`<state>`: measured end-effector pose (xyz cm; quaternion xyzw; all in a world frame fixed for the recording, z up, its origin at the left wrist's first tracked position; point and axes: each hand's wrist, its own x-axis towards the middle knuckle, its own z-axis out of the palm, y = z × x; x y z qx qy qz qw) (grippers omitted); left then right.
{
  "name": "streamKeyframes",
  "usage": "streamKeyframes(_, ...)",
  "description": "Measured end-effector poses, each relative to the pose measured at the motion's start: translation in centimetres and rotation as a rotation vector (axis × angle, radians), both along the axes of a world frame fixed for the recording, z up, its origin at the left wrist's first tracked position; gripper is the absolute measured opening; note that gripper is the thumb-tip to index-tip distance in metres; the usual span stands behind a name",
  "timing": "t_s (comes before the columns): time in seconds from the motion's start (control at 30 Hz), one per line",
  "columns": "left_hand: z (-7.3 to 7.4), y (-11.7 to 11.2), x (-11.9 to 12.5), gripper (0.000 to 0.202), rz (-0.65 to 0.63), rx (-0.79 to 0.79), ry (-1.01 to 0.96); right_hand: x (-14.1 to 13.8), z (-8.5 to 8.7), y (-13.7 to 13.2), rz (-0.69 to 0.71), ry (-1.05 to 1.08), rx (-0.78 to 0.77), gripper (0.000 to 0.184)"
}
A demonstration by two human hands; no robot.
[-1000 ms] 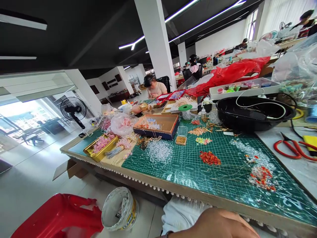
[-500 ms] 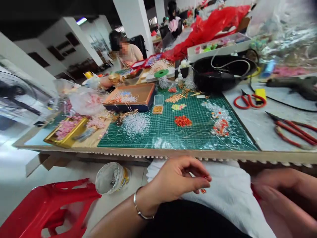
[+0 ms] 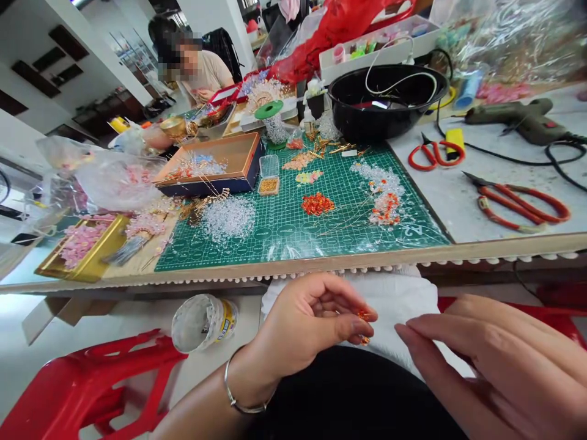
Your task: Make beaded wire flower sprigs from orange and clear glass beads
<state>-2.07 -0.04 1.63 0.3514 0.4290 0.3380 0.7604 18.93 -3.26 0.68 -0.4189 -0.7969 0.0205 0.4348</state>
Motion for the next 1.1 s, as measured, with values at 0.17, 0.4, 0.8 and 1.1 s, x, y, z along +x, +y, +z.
streamKeyframes(0.17, 0.34, -0.24, -0.11, 0.026, -0.030, 0.014, -0.020, -0.42, -0.10, -0.03, 0.117, -0.022, -0.008, 0.011)
streamKeyframes(0.4, 0.56, -0.60, -0.16, 0.024, -0.026, 0.046, 0.008, -0.52, -0.23, -0.03, 0.149, -0.023, -0.034, 0.010)
streamKeyframes(0.8, 0.61, -0.67, -0.52, 0.017, -0.061, 0.065, -0.006, -0.83, -0.11, 0.05, 0.142, 0.051, -0.128, 0.012)
streamKeyframes(1.1, 0.43, -0.86, -0.69, 0.017, -0.064, 0.059, -0.023, -0.88, -0.12, 0.08, 0.141, 0.066, -0.179, 0.012)
